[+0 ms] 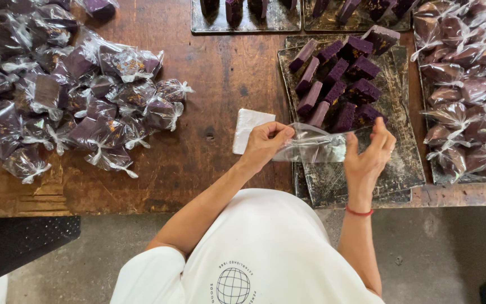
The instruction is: The person picks up individual purple square cakes from a metal tray, inserts them into clear plastic bags, and places the bagged items onto a wooden work table.
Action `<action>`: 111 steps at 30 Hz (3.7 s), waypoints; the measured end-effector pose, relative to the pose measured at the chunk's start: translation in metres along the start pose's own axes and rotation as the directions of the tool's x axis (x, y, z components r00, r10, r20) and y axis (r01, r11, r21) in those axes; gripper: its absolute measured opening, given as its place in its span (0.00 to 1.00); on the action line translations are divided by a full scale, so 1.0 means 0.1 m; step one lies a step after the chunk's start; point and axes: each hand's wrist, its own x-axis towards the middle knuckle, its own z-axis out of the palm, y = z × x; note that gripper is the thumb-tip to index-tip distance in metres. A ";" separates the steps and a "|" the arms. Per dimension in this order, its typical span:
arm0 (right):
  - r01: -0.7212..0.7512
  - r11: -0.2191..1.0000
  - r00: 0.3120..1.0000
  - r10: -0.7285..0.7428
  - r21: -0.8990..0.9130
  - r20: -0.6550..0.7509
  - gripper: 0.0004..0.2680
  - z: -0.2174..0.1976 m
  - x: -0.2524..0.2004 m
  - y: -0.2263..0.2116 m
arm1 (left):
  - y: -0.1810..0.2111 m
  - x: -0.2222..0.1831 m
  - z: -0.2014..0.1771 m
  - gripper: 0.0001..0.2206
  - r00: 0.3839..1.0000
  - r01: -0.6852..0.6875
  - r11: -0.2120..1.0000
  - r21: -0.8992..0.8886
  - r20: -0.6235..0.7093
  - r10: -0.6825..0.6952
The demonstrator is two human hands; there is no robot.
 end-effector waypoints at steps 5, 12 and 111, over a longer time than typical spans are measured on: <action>0.251 0.895 0.948 -0.304 0.369 0.091 0.09 0.20 -0.25 -0.53 | 0.26 -0.11 0.12 0.16 0.998 0.026 0.990 -0.136 0.054 -0.019; 0.134 0.912 0.980 -0.179 0.387 0.084 0.05 0.36 -0.31 -0.54 | 0.51 -0.32 0.11 0.19 0.977 0.144 0.903 -0.405 0.201 -0.066; -0.440 0.608 0.775 -0.115 0.661 0.621 0.04 0.50 -0.28 -0.74 | 0.95 -0.90 -0.08 0.04 0.804 -0.490 0.366 0.791 0.249 0.540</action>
